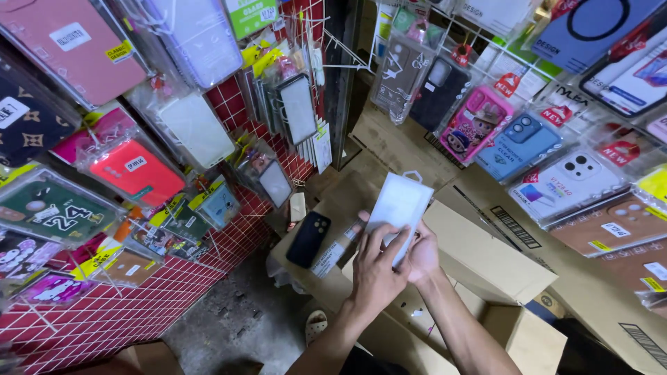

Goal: The person removes packaged phone accessories from a cardboard box and hangs them on a wall display rack. The person also picks up a phone case, inspects it, and places it back in the box.

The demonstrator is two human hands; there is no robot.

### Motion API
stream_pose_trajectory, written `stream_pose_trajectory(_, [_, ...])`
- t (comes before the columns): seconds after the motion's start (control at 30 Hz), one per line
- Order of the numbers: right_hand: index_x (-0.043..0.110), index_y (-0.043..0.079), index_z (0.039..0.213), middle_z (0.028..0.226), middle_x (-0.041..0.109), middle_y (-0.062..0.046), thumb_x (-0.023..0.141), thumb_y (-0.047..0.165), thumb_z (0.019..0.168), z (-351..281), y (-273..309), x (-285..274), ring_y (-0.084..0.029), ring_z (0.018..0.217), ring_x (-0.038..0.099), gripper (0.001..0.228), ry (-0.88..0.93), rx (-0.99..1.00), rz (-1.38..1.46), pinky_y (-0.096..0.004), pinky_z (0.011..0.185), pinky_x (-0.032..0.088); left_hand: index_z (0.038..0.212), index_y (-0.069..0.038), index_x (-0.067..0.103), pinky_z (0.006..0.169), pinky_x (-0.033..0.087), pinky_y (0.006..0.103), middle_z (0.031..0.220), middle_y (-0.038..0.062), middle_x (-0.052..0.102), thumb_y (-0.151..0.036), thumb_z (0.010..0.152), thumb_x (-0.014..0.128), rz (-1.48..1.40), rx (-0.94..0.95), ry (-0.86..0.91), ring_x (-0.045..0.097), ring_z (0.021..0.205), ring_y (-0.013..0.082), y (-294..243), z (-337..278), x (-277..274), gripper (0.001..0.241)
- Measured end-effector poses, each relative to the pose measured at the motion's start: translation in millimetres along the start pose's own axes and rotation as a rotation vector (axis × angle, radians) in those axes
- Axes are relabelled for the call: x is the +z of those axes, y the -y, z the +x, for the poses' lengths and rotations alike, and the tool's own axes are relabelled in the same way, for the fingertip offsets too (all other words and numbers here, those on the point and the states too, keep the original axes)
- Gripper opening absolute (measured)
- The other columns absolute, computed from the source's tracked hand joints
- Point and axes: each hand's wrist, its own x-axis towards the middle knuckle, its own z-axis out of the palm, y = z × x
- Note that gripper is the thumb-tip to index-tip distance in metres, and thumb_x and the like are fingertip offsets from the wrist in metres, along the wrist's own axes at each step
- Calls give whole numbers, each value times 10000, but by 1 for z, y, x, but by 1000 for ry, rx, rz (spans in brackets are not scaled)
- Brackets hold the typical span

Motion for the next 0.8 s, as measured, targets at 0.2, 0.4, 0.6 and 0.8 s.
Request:
stream_pose_trajectory(0.2, [512, -87, 1370, 1360, 584, -283, 440, 489, 1066, 9, -5, 16, -441, 1241, 565, 655, -37, -16, -101, -551, 1102, 446, 1342, -80, 672, 1024, 469, 464, 1245, 142, 570, -46, 781, 789, -122, 10, 36, 575, 1175, 357, 8, 8, -20, 575])
stream_pose_trajectory(0.4, [376, -88, 1521, 1488, 503, -292, 429, 442, 1052, 38, -9, 75, -423, 1293, 549, 709, 168, 127, -303, -527, 1109, 441, 1430, -67, 604, 1023, 494, 445, 1341, 181, 556, -14, 878, 710, -236, -26, 22, 563, 1245, 374, 22, 14, -40, 565])
stream_pose_trajectory(0.6, [369, 55, 1553, 1448, 557, -175, 520, 129, 1027, 81, 0, 103, -315, 1225, 582, 552, 147, -42, -720, -504, 1013, 486, 1490, -58, 550, 929, 566, 401, 1330, 218, 596, 44, 933, 624, -159, 25, -109, 645, 1157, 373, 50, 38, -63, 571])
stream_pose_trajectory(0.8, [410, 104, 1542, 1395, 584, -125, 570, -61, 929, 124, 15, 163, -214, 1236, 620, 655, 22, -93, -1104, -396, 1066, 527, 1492, -56, 553, 789, 568, 404, 1056, 204, 670, 69, 934, 518, -72, -136, -253, 697, 914, 337, 77, 93, -111, 573])
